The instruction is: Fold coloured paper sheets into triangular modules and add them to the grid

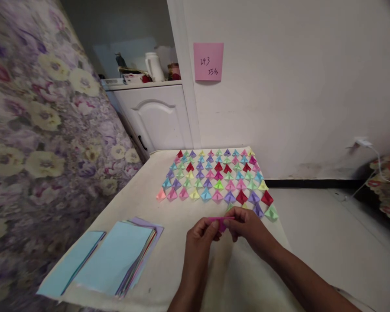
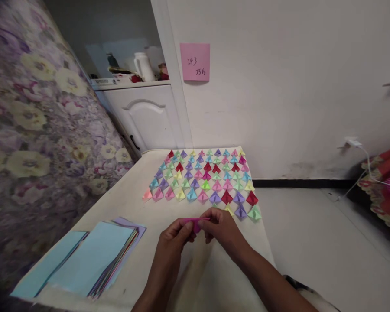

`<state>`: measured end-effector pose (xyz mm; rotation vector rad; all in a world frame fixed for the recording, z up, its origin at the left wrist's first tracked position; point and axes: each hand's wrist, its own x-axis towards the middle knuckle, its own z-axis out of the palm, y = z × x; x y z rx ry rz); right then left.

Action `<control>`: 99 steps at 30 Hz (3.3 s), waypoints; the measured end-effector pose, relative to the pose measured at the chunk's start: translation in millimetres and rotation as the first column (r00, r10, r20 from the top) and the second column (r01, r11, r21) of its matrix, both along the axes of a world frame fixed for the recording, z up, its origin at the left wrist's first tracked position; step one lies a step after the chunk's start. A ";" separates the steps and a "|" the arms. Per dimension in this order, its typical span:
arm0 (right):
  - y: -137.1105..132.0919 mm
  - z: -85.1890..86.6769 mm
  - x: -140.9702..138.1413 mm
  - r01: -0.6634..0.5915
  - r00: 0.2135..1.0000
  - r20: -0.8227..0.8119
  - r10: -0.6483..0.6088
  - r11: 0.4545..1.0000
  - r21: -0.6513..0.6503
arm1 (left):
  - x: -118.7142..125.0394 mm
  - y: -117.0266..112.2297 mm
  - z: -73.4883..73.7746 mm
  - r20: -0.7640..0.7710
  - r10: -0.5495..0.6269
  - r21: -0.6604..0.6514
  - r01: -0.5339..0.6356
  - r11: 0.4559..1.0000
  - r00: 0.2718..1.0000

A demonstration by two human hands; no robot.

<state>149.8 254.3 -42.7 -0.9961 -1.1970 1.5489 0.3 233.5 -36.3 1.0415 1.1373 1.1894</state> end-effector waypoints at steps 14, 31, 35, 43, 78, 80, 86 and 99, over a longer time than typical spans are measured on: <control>-0.9 5.6 0.8 -0.030 0.996 -0.085 0.026 0.998 -0.048 | -1.1 0.4 5.8 0.011 0.011 0.028 -0.011 1.000 1.000; -3.0 3.5 -6.3 0.091 0.994 -0.059 -0.094 0.994 -0.057 | 1.4 1.0 1.6 0.006 0.050 -0.019 -0.050 0.999 0.999; -4.0 4.5 -7.1 0.085 0.993 -0.074 -0.091 0.994 -0.070 | 3.5 3.2 -3.2 0.055 -0.010 -0.081 0.014 0.997 0.998; -2.4 2.1 -4.9 0.104 0.994 0.025 -0.104 0.995 0.002 | 4.8 3.3 -6.0 0.084 -0.027 -0.111 0.036 0.993 0.996; -11.2 4.4 -3.8 -0.068 0.664 0.650 -0.371 0.835 0.546 | 6.9 -0.1 -14.1 -0.265 0.039 0.072 -0.021 0.997 0.963; -12.9 4.7 -4.5 -0.099 0.644 0.675 -0.360 0.836 0.540 | 6.1 0.3 -15.7 -0.260 0.029 0.080 -0.009 0.997 0.965; -15.3 4.0 -6.6 -0.114 0.663 0.679 -0.315 0.854 0.508 | 7.8 -0.7 -9.7 -0.191 0.036 0.091 -0.019 0.996 0.981; -8.8 4.8 -3.5 -0.110 0.737 0.603 -0.304 0.827 0.551 | 4.4 2.8 -10.9 0.081 -0.090 -0.007 0.090 0.996 0.993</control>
